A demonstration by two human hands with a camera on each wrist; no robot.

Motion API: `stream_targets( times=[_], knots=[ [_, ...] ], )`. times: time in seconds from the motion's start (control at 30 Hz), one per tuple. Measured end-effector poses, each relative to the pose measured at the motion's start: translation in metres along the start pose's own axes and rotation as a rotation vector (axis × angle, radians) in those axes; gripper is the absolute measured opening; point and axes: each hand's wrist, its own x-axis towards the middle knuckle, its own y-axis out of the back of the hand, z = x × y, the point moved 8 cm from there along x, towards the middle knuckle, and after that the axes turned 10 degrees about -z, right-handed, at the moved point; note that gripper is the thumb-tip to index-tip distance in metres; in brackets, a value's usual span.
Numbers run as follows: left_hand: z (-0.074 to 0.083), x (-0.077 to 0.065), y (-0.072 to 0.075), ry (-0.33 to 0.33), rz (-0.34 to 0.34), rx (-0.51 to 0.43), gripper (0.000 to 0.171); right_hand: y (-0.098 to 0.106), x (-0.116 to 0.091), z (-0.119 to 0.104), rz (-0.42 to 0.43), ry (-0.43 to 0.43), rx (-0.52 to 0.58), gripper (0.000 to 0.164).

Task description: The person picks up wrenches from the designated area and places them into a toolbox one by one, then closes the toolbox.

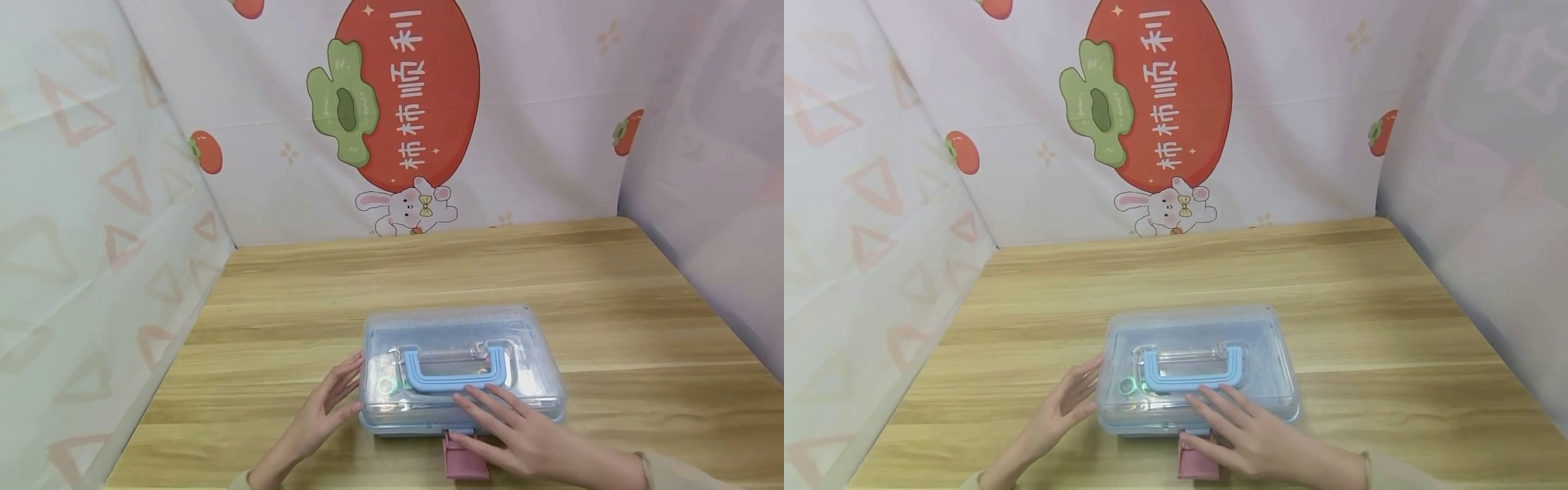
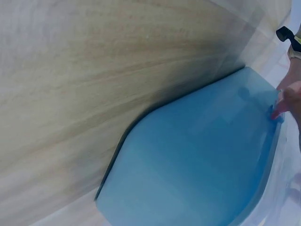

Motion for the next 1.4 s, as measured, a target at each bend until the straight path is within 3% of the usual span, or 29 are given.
stream_targets(
  times=[0.13,0.53,1.0,1.4],
  knots=[
    [0.0,0.0,0.0,0.002,0.001,0.003,0.051,0.009,0.0,0.003,0.052,0.02,0.066,0.035],
    [-0.001,-0.001,0.0,0.004,0.001,0.007,0.052,0.017,0.004,0.004,0.114,0.05,0.073,0.033],
    [-0.001,0.001,-0.002,0.009,-0.007,0.017,0.052,0.025,0.011,0.008,0.285,-0.034,0.049,0.02],
    [-0.006,-0.002,0.0,0.06,0.004,0.014,0.052,0.017,0.015,0.004,0.286,-0.1,0.009,0.026]
  ],
)
